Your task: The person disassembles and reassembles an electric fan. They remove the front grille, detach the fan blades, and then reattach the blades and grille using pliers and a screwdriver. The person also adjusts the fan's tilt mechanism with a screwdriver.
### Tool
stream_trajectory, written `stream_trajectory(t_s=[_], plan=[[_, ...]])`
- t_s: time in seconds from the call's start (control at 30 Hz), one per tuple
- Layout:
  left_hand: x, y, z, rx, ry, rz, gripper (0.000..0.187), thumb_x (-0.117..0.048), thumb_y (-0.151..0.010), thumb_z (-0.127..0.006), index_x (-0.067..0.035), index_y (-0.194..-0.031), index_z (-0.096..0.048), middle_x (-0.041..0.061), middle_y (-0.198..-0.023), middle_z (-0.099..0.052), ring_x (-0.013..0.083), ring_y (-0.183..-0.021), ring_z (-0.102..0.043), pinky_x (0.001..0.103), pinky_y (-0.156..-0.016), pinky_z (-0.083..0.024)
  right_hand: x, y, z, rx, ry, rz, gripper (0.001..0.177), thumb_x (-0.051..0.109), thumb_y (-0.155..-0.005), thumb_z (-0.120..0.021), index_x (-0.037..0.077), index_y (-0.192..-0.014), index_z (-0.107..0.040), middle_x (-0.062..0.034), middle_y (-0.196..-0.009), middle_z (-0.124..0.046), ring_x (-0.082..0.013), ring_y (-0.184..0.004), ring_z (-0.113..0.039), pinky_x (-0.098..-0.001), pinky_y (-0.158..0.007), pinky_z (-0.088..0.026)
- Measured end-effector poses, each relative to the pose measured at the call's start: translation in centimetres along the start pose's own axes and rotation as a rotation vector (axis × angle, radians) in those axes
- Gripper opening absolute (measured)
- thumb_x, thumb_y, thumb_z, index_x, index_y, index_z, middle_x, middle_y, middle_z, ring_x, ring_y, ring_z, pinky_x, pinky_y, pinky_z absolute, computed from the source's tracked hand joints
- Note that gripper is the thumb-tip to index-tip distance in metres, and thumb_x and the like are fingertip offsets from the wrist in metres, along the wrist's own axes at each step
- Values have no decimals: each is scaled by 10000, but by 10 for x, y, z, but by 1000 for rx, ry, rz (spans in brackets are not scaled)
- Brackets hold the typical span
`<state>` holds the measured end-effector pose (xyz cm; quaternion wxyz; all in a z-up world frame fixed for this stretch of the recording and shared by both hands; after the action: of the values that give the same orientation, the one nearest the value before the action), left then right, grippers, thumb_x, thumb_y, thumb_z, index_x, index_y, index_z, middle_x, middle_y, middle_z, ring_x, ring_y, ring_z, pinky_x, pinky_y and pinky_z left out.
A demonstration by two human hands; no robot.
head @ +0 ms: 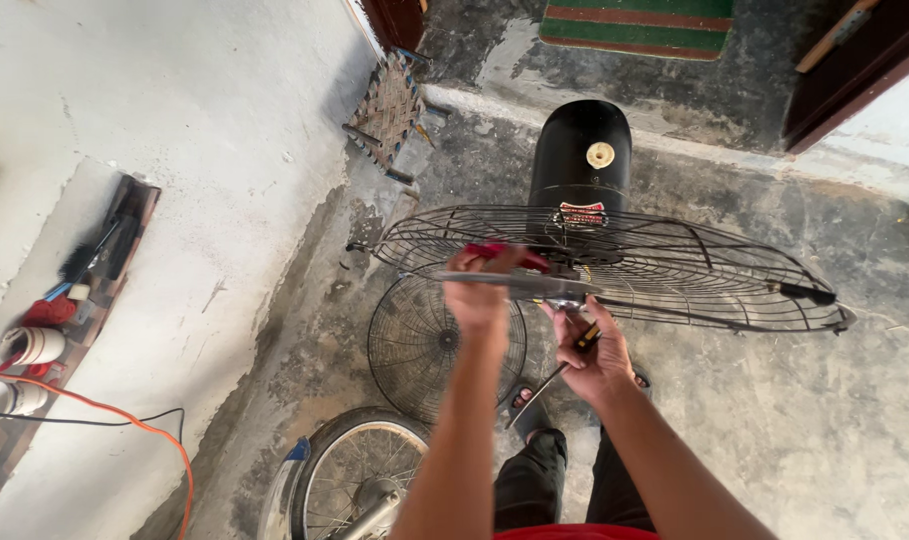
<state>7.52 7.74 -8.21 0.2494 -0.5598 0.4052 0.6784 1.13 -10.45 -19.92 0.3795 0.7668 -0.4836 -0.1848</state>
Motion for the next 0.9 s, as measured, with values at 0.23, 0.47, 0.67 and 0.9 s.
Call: stream_trajectory(t_s=[0.23, 0.47, 0.67, 0.9], plan=[[8, -8, 9, 76, 190, 241, 276, -147, -714, -911, -94, -843, -673, 60, -837, -738, 189, -735, -653, 336, -729, -517, -6, 6, -14, 43, 48, 54, 518, 406, -851, -816, -2, -1136, -668, -136, -1094, -749, -122, -763, -768, -157, -348, -390], [-55, 76, -28, -52, -248, -121, 483, -239, -708, -908, -37, -1013, -592, 133, -1029, -679, 247, -940, -712, 387, -943, -601, -27, -19, 1, 53, -317, -219, 546, 495, -783, -642, 120, -1179, -665, -69, -1179, -670, -203, -1047, -663, -345, -773, -621], [-63, 86, -33, -96, -239, -222, 485, -221, -719, -897, -29, -1033, -582, 149, -1000, -683, 276, -932, -709, 410, -910, -589, -26, -35, 11, 184, -504, -224, 625, 436, -842, -701, 71, -1338, -593, -75, -1227, -668, -217, -1018, -691, -328, -774, -633], [4, 22, -3, -17, 310, 102, 330, -143, -738, -890, -83, -931, -630, 95, -932, -711, 214, -836, -699, 319, -761, -619, -14, -20, 0, 198, -487, -303, 719, 252, -807, -835, -79, -1353, -506, -209, -1317, -655, -106, -765, -776, -193, -309, -305]])
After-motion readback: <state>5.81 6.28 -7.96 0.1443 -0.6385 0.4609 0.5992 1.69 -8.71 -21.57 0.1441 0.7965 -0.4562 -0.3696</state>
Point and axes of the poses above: each hand's wrist, its own y-axis away from the middle knuckle, its own z-axis out of the back of the hand, x = y × z, the point moved 7 cm from there along -y, towards the middle knuckle
